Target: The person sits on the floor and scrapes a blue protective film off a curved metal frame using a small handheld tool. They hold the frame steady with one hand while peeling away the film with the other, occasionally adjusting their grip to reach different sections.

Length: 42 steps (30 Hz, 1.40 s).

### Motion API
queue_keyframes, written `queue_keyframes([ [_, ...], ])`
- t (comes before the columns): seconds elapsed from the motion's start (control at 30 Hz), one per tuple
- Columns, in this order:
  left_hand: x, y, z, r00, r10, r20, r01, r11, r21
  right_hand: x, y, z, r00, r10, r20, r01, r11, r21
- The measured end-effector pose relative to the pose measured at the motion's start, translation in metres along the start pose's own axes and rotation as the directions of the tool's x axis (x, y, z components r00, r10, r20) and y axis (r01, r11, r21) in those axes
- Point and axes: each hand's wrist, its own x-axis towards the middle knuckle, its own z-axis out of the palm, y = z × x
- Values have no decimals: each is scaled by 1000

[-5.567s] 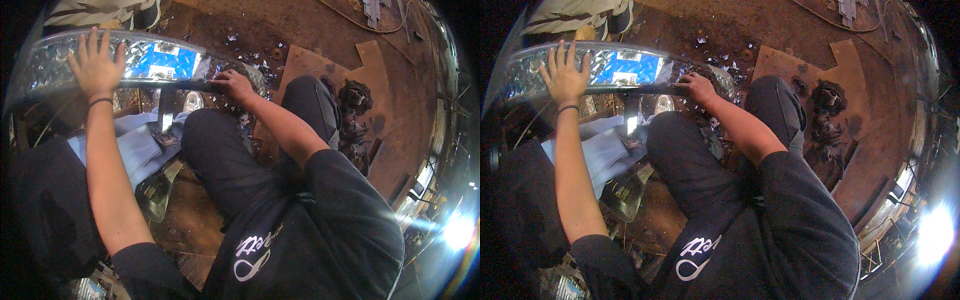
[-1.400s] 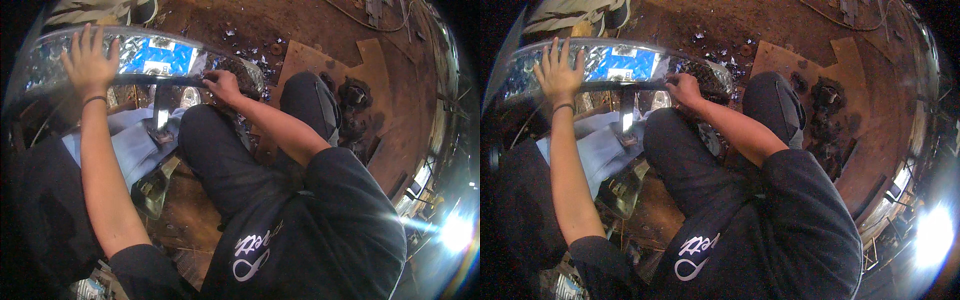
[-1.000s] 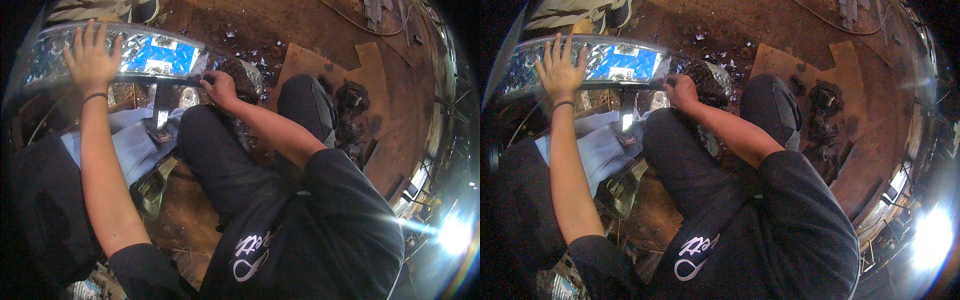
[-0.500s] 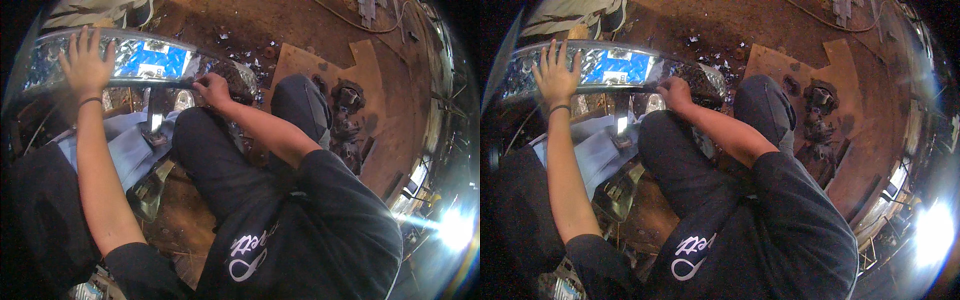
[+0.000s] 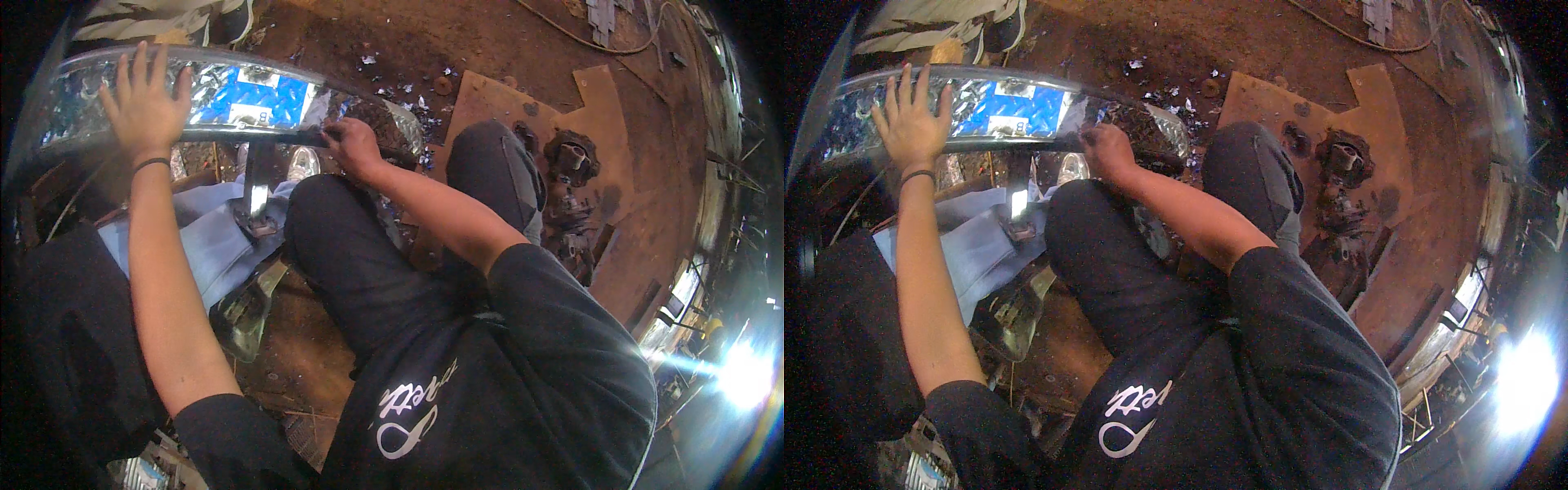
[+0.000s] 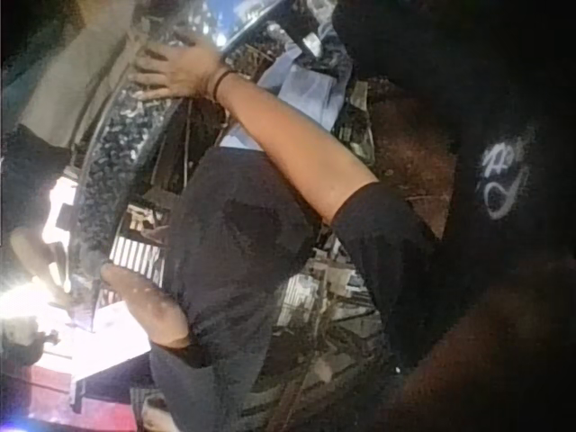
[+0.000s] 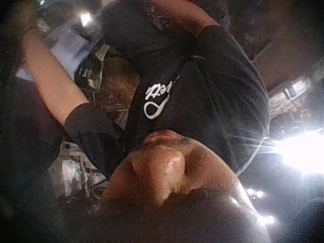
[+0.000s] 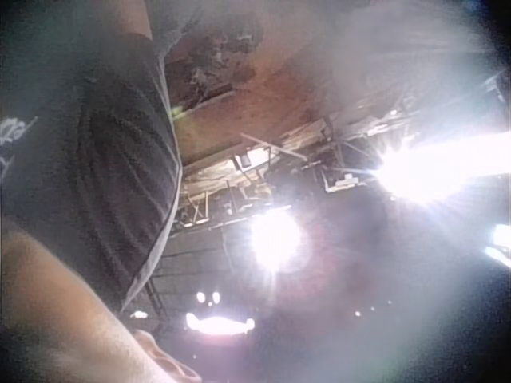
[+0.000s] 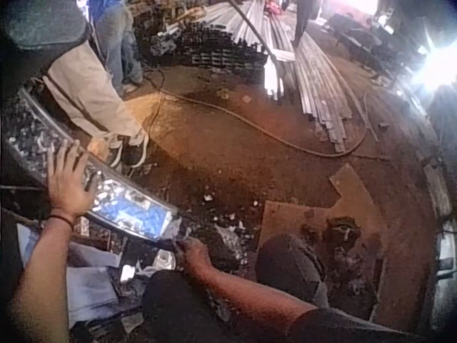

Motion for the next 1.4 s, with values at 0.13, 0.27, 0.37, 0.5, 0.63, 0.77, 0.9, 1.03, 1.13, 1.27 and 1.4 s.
queue_keyframes([
  [0.13,-1,-1,-2,1000,0,2,-1,1000,6,-2,0,4,999,-18,-36,17,1000,-14],
  [0.27,1,2,-7,1000,1,29,-2,1000,23,-5,-1,8,992,-41,-122,32,997,-75],
  [0.37,1,1,-9,999,0,50,-1,999,34,-6,-5,8,995,9,-102,-13,999,-37],
  [0.5,3,4,-10,998,-5,65,1,998,55,-8,-4,9,997,-8,-83,5,999,-41],
  [0.63,0,0,-4,1000,3,22,-4,1000,23,-13,-2,10,999,-26,-44,27,1000,7],
  [0.77,1,-1,3,1000,12,-11,-12,1000,19,-4,8,4,986,169,13,-165,943,288],
  [0.9,-1,0,-2,1000,-11,7,11,1000,10,-8,5,1,992,118,33,-122,974,192],
  [1.03,-1,0,-5,1000,-7,4,7,1000,-8,-6,7,-1,995,79,56,-88,983,164],
  [1.13,-2,-1,0,1000,-8,-18,7,1000,-25,-7,0,-3,995,69,72,-77,991,108],
  [1.27,-2,-2,-1,1000,-10,-9,9,1000,-27,-8,-7,-4,993,94,71,-101,989,104],
  [1.4,-1,0,-4,1000,-14,20,15,999,-29,-8,-6,-1,992,115,45,-120,986,116],
])
